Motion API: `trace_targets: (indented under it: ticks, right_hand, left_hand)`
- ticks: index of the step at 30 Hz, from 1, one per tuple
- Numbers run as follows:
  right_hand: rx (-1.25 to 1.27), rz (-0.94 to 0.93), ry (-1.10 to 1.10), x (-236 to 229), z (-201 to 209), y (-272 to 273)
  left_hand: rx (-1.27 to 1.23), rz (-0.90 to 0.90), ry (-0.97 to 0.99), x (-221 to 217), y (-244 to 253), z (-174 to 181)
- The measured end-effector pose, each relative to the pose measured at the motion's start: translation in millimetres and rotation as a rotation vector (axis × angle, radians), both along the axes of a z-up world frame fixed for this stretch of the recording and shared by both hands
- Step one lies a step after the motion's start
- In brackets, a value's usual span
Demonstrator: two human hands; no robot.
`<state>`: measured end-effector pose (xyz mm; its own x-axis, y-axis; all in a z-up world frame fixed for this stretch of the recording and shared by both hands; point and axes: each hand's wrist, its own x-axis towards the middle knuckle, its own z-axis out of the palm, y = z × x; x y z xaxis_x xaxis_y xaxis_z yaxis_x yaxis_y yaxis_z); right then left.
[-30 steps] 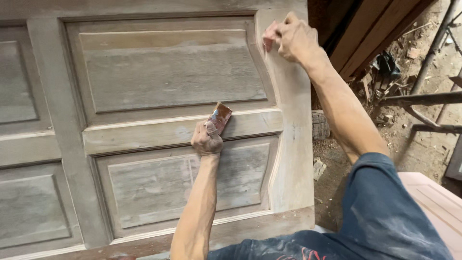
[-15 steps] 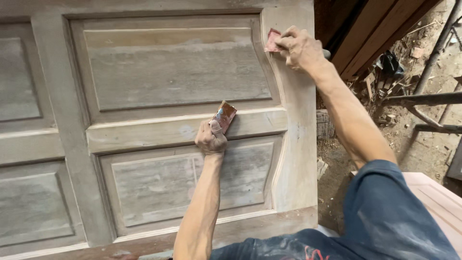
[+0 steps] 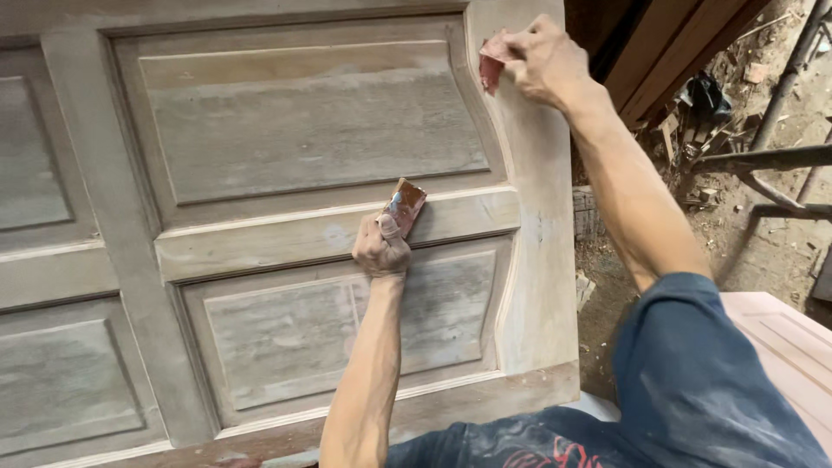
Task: The person applies a reddish-brown filler to a wooden door using a putty knife. They repeatedly scoop filler from a bucket and spread it into the door's recessed panels and grooves.
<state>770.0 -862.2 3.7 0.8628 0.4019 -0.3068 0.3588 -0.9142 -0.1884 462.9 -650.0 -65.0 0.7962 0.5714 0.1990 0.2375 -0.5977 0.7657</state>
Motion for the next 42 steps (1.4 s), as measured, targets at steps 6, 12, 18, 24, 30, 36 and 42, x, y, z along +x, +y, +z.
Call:
trace_targets:
  ticks: [6, 12, 18, 24, 30, 36, 42]
  right_hand:
    - [-0.299, -0.029, 0.244, -22.7, 0.8, 2.0]
    - [-0.146, 0.081, 0.060, 4.8, -18.8, -33.7]
    - [0.078, 0.085, -0.092, 19.5, -65.2, -22.9]
    - [-0.126, -0.141, 0.022, 33.2, -28.1, -23.5]
    - [0.139, -0.153, 0.033, 13.3, -35.0, 5.9]
    - [-0.031, -0.155, 0.181, -39.7, -14.8, 1.9]
    - [-0.154, -0.113, 0.239, -35.3, 14.4, -9.6]
  left_hand:
    - [0.053, 0.007, -0.072, 1.8, 0.7, 4.3]
    - [0.051, 0.013, -0.055, 4.0, -1.0, 0.2]
    - [0.063, -0.002, -0.050, 4.5, 1.2, -3.7]
    - [0.048, 0.015, -0.061, 1.6, 1.0, -2.1]
    - [-0.003, 0.001, -0.021, 0.1, -2.6, 2.0]
    - [0.049, 0.027, -0.009, 2.1, 0.2, 2.0]
    - [0.050, 0.020, -0.046, 3.7, -0.3, 1.4]
